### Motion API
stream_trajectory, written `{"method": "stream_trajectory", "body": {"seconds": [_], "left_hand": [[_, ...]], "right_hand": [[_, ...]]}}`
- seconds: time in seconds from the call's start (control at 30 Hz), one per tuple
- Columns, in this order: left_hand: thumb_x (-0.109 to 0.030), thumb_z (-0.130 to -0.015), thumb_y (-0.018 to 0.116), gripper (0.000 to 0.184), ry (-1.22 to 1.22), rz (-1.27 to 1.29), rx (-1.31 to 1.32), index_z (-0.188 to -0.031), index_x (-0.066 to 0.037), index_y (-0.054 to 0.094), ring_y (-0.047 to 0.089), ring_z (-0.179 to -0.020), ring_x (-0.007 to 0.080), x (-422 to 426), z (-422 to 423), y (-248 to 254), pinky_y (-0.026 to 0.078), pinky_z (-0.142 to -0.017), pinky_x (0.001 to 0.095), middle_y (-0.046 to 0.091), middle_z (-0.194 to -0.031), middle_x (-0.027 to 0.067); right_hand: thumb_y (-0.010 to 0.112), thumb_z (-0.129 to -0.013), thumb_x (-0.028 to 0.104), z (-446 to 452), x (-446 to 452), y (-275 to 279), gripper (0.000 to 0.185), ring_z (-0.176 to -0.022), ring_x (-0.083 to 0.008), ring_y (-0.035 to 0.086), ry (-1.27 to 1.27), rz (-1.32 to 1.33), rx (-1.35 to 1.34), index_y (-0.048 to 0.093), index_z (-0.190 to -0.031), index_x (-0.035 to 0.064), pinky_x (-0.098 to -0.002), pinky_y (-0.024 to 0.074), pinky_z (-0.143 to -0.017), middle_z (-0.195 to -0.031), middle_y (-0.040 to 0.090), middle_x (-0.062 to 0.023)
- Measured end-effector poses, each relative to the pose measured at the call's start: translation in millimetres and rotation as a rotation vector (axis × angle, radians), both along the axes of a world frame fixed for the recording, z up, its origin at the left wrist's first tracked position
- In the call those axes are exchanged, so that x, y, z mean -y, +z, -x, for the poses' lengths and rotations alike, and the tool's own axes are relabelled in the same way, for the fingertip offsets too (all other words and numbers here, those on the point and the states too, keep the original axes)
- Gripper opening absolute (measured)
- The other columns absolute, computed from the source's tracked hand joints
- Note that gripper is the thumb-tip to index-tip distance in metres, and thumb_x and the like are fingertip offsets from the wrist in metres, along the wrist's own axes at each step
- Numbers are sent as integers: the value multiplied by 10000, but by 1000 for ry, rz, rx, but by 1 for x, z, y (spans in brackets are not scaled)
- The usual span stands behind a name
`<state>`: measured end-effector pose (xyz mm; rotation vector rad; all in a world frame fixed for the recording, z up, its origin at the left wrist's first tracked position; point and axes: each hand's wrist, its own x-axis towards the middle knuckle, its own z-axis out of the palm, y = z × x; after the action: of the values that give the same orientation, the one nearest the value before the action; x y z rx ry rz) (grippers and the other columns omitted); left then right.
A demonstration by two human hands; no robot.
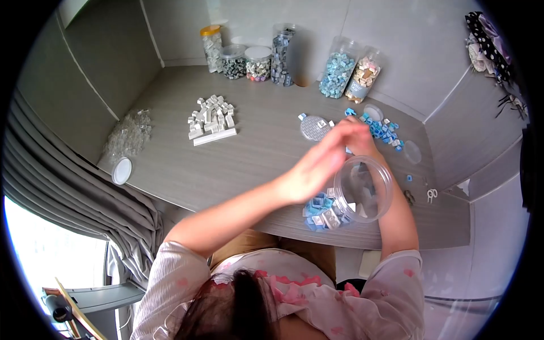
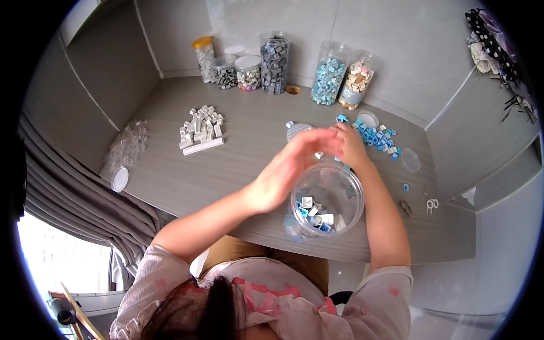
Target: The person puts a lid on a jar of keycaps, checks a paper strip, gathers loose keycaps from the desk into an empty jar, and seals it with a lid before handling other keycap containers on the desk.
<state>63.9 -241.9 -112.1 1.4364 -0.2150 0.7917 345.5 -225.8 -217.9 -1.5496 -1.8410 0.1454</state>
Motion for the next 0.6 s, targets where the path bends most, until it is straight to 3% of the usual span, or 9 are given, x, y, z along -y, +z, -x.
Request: {"method": "stream_trajectory", "body": {"seconds": [0.07,0.13,0.17,0.23,0.33,0.43,0.53,0.6], "left_hand": [[-293,-960,632,537,179,-192,-256,-1385,-9,467,495,-1299,305,-32,-22,-4,390,-1080,443,495,-1397,158],[-211,-935,616,435,395,-556,-521,-1310,-3,543,506,-1290,322,-56,-43,-13,399,-1078,470,520,-1370,170],[-190,-926,611,411,556,-706,-546,-1289,-6,560,516,-1278,325,-61,-54,-29,401,-1078,479,540,-1344,172],[-148,-907,602,367,880,-1004,-583,-1247,-11,594,535,-1255,330,-75,-75,-69,404,-1077,497,579,-1292,176],[-107,-874,605,351,830,-1129,-664,-1214,-19,615,548,-1247,324,-83,-86,-94,398,-1087,498,607,-1260,154],[-79,-846,599,338,879,-1196,-509,-1178,-27,634,564,-1228,315,-85,-89,-103,399,-1089,503,630,-1231,130],[-41,-814,599,301,714,-1280,-632,-1107,-14,660,602,-1160,327,-90,-81,-90,455,-1029,462,651,-1188,131],[-26,-818,603,250,679,-1160,-572,-1057,-8,672,634,-1082,336,-96,-79,-90,499,-953,432,662,-1151,140]], "right_hand": [[685,-859,203,1,1,-3,172,-784,-351,618,-31,-28,-33,688,-916,41,-441,478,-668,-887,633,-133],[681,-858,194,15,3,11,174,-718,-346,620,-106,-112,137,685,-850,20,-439,477,-629,-805,626,-136],[681,-855,189,23,6,16,203,-646,-348,599,-131,-221,123,664,-752,15,-445,461,-583,-744,598,-132],[680,-853,188,18,9,17,219,-643,-351,590,-170,-177,168,646,-728,11,-447,454,-577,-741,589,-134],[690,-840,150,19,13,22,237,-618,-348,563,-180,-216,126,601,-684,-3,-427,443,-558,-710,562,-137],[694,-834,107,17,12,26,221,-594,-340,546,-188,-306,90,581,-685,-11,-408,435,-543,-696,552,-140],[688,-833,71,20,13,30,206,-575,-332,534,-187,-338,61,568,-692,-18,-399,428,-536,-689,545,-145],[681,-836,59,22,13,32,195,-570,-329,532,-203,-324,52,567,-700,-23,-394,426,-536,-685,542,-150]]}}
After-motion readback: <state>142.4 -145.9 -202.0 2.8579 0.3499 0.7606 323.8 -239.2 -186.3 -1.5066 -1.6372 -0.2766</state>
